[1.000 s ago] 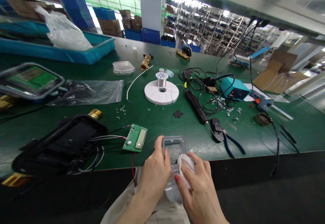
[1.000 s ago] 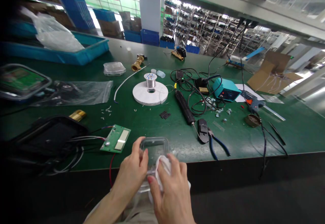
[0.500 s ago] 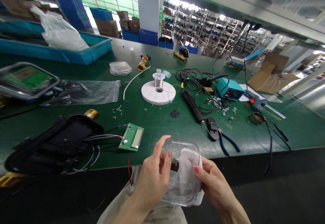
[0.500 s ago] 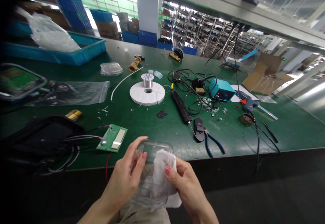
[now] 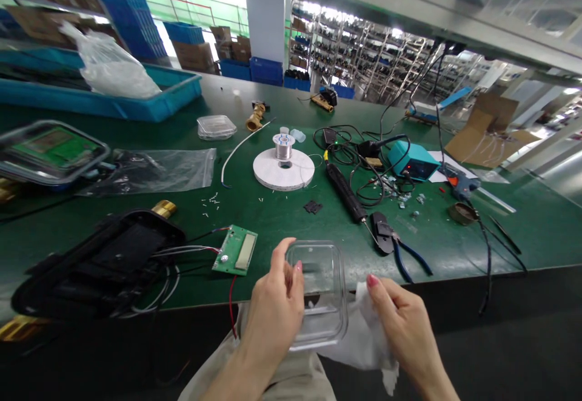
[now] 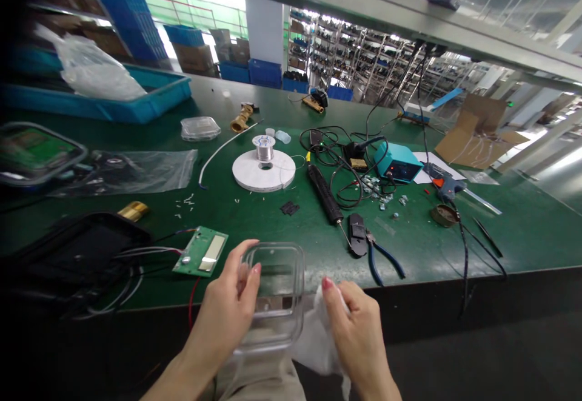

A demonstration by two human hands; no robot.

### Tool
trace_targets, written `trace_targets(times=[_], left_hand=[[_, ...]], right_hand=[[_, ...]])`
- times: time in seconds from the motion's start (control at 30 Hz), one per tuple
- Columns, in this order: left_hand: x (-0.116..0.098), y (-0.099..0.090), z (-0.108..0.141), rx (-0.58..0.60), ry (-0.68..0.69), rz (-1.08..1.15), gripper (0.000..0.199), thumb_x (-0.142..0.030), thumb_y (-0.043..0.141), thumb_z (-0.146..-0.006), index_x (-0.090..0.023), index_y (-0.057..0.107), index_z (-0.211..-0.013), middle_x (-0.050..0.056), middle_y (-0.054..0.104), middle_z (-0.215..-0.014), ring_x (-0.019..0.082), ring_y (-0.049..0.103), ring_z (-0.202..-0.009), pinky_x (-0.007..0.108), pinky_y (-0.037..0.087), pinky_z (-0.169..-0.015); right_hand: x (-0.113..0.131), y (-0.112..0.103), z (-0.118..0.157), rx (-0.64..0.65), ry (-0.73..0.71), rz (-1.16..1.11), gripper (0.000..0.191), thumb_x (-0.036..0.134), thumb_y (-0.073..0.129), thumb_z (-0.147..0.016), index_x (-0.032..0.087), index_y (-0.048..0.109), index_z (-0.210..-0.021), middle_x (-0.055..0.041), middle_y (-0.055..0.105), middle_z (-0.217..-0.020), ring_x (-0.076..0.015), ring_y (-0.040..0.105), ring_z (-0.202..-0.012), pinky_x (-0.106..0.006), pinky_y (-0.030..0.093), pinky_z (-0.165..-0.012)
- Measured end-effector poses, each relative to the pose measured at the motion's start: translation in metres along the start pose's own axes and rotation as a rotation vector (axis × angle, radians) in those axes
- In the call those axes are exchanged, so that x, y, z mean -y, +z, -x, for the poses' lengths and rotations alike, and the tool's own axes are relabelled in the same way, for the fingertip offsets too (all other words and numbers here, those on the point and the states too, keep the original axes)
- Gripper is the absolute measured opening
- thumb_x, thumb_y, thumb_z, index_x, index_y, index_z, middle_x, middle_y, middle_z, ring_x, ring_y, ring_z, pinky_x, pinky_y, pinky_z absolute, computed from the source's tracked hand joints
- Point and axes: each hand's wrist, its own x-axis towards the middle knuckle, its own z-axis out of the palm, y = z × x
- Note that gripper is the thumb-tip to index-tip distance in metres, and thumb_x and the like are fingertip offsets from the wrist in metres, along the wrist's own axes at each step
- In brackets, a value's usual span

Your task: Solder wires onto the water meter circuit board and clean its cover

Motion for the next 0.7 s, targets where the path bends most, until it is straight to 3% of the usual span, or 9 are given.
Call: trace_targets(times=[0.07,0.1,0.13,0.2,0.37,0.53,0.7], left_hand=[[0.002,0.002,-0.004,0.008,-0.027,-0.077,0.038,-0.029,0.038,-0.091,-0.023,0.039,-0.128,-0.003,0.057,-0.061,0.018,0.059,-0.057,0.025,0.039,-0.055],[0.004,0.004,-0.005,0.018,-0.037,-0.109,0.038,-0.028,0.037,-0.091,-0.023,0.038,-0.129,-0.001,0.061,-0.067,0.019,0.061,-0.06,0.026,0.041,-0.057],[0.005,0.005,-0.006,0.025,-0.048,-0.142,0.038,-0.028,0.037,-0.092,-0.022,0.038,-0.129,0.002,0.065,-0.073,0.02,0.064,-0.064,0.027,0.042,-0.059],[0.008,0.008,-0.007,0.032,-0.07,-0.203,0.039,-0.027,0.037,-0.092,-0.02,0.037,-0.13,0.006,0.068,-0.081,0.023,0.066,-0.07,0.03,0.045,-0.063],[0.014,0.009,-0.005,0.057,-0.042,-0.222,0.04,-0.026,0.036,-0.092,-0.019,0.037,-0.132,0.008,0.07,-0.088,0.024,0.068,-0.075,0.032,0.048,-0.065],[0.018,0.009,-0.005,0.031,0.007,-0.193,0.04,-0.025,0.036,-0.092,-0.017,0.038,-0.131,0.009,0.071,-0.089,0.023,0.069,-0.076,0.031,0.049,-0.065],[0.02,0.011,-0.005,0.042,-0.023,-0.189,0.039,-0.027,0.036,-0.093,-0.019,0.038,-0.131,0.008,0.071,-0.089,0.023,0.069,-0.075,0.031,0.048,-0.064]], right_hand=[[0.003,0.007,0.008,-0.089,-0.253,0.173,0.031,0.04,0.043,-0.09,0.019,0.066,-0.087,-0.0065,0.06,-0.086,-0.0169,0.054,-0.08,-0.029,0.046,-0.07],[0.005,0.014,0.012,-0.081,-0.377,0.278,0.029,0.037,0.045,-0.089,0.022,0.064,-0.104,-0.0099,0.059,-0.108,-0.0213,0.054,-0.097,-0.035,0.047,-0.081],[0.005,0.023,0.016,-0.067,-0.472,0.386,0.034,0.037,0.048,-0.088,0.024,0.059,-0.117,-0.012,0.05,-0.127,-0.0263,0.049,-0.112,-0.041,0.046,-0.089],[0.005,0.042,0.021,-0.055,-0.563,0.559,0.045,0.039,0.052,-0.085,0.024,0.052,-0.128,-0.0132,0.031,-0.147,-0.0349,0.033,-0.129,-0.049,0.043,-0.095],[0.005,0.069,0.009,-0.019,-0.502,0.651,0.051,0.041,0.047,-0.089,0.018,0.045,-0.134,-0.0143,0.015,-0.154,-0.0392,0.012,-0.139,-0.056,0.039,-0.101],[0.009,0.065,-0.011,-0.028,-0.46,0.619,0.044,0.033,0.037,-0.093,0.017,0.047,-0.132,-0.0133,0.011,-0.155,-0.037,0.006,-0.141,-0.058,0.034,-0.105],[0.0,0.057,0.012,0.086,-0.589,0.654,0.042,0.035,0.044,-0.091,0.022,0.049,-0.131,-0.0083,0.011,-0.156,-0.0372,0.004,-0.141,-0.057,0.036,-0.104]])
